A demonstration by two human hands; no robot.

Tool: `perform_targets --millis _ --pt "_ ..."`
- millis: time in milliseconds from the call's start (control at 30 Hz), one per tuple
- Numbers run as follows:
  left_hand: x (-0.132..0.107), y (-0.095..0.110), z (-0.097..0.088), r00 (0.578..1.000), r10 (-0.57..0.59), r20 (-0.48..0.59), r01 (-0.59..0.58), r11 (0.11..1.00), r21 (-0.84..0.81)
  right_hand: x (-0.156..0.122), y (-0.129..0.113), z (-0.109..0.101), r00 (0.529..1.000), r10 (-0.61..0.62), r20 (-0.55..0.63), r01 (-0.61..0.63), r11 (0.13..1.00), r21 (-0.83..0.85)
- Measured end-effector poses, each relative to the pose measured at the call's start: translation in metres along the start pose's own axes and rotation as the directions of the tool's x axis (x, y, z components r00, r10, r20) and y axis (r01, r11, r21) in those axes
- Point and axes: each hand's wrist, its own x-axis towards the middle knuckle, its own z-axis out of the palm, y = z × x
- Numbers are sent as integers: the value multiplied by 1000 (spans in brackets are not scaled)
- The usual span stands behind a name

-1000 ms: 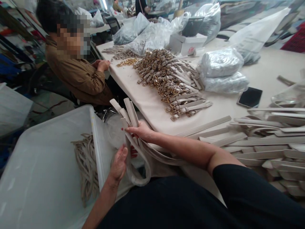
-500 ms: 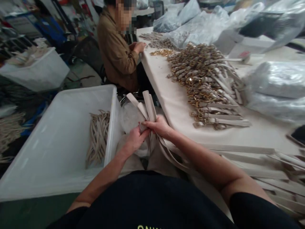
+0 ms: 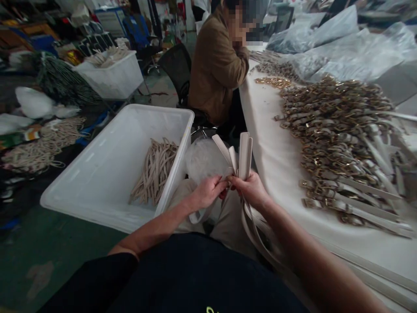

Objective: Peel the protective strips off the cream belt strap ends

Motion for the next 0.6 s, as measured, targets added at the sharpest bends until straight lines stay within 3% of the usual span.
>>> perform_targets --millis 167,367,433,500,600 --pt "-15 -5 3 997 -60 38 53 986 161 0 -1 -2 996 46 -76 -47 999 -22" --pt "-48 -24 -11 984 -173 35 149 921 360 6 -5 -18 986 38 -164 -30 998 50" --pt "-61 -38 -18 962 -266 67 238 931 277 9 -4 -22 983 46 -177 -34 997 72" --pt "-74 -53 -27 922 -369 121 364 929 63 12 -1 -26 978 73 -193 -58 995 80" --pt "-97 -70 -40 865 -459 204 501 812 -298 15 5 -30 972 104 -212 -86 992 93"
